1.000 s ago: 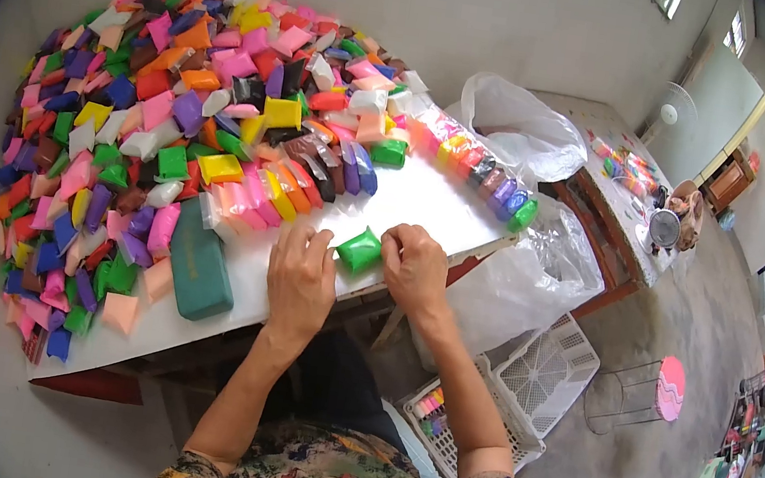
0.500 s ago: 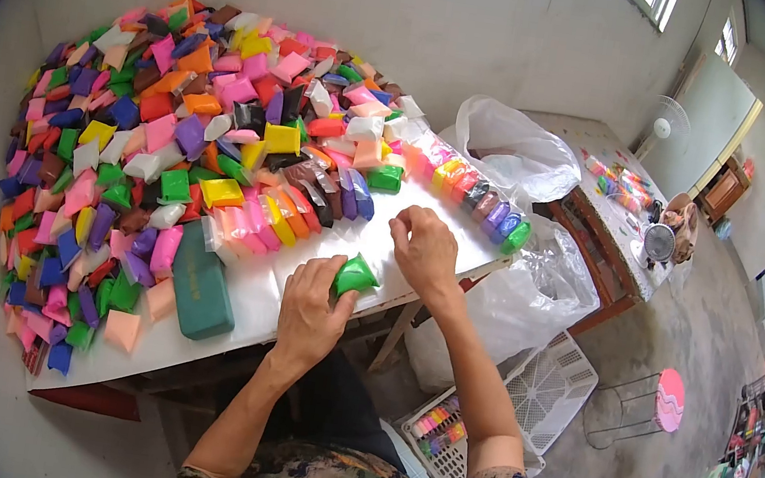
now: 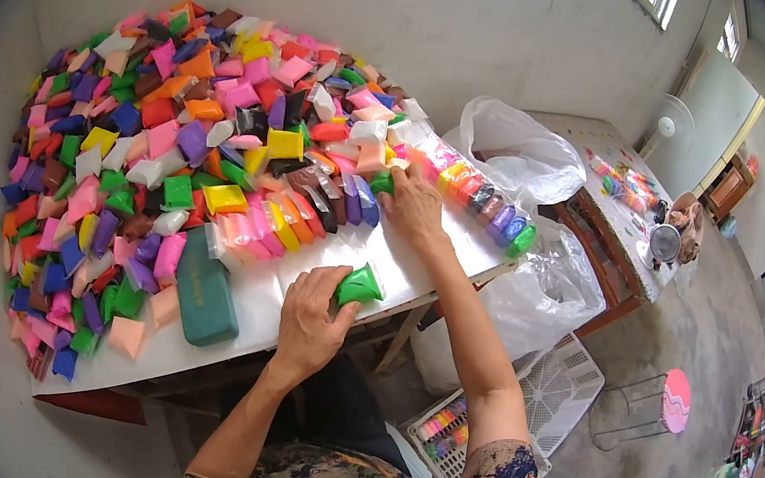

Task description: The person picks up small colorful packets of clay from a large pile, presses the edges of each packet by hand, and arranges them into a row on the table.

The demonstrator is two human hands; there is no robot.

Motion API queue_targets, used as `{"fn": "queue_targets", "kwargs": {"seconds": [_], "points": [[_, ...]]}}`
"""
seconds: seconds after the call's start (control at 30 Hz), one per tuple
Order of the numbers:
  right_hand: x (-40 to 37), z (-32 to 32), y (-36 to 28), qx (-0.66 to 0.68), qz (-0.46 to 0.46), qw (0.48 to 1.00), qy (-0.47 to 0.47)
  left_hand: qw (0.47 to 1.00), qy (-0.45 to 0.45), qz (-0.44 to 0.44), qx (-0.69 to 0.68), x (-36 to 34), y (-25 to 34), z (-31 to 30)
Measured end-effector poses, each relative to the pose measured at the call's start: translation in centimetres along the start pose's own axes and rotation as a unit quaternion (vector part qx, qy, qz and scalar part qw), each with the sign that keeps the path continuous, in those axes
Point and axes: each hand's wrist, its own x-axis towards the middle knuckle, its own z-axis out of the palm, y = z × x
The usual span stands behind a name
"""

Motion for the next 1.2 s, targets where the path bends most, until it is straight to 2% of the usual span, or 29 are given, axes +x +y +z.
{"fn": "queue_targets", "kwargs": {"seconds": [0.13,0.23,0.33,0.47,0.63,0.73,0.77,0.93,1.0,1.13,1.17,1.2], "points": [[0.3,-0.7,-0.1,-0.038,0.052,0.996,-0.065,1.0,0.006,-0.002,-0.003,0.0,0.1,0.1],[-1.3,-2.2,-0.3,-0.004,0.087,0.994,-0.065,1.0,0.028,-0.004,-0.005,-0.1,-0.3,0.3],[-3.7,-3.1,1.2,0.017,0.09,0.995,-0.039,0.999,0.052,-0.006,-0.005,-0.2,-0.5,0.5],[-6.9,-5.0,2.2,0.142,0.105,0.984,-0.001,0.998,0.064,-0.009,0.015,-0.2,-0.4,0.8],[-10.0,-7.3,0.9,0.231,0.088,0.967,0.065,0.998,0.043,-0.028,0.021,0.2,0.2,0.9],[-11.5,-7.7,0.4,0.324,0.132,0.933,0.079,0.998,0.01,-0.061,-0.019,1.2,0.9,1.5],[-11.9,-7.6,0.3,0.38,0.156,0.908,0.085,0.998,-0.006,-0.062,-0.024,1.7,1.1,1.9],[-13.4,-9.0,-2.3,0.446,0.183,0.866,0.129,0.996,-0.043,-0.073,-0.04,5.8,1.4,6.7],[-14.0,-9.2,-3.2,0.455,0.193,0.859,0.132,0.995,-0.025,-0.064,-0.071,8.1,0.7,9.4],[-15.1,-9.2,-3.6,0.457,0.188,0.859,0.133,0.992,0.032,-0.029,-0.122,8.3,1.2,10.1],[-15.3,-9.1,-3.6,0.456,0.185,0.86,0.135,0.987,0.109,0.015,-0.119,7.5,0.8,10.5],[-15.5,-9.0,-3.7,0.456,0.182,0.86,0.137,0.983,0.079,-0.028,-0.161,6.5,0.8,9.8]]}}
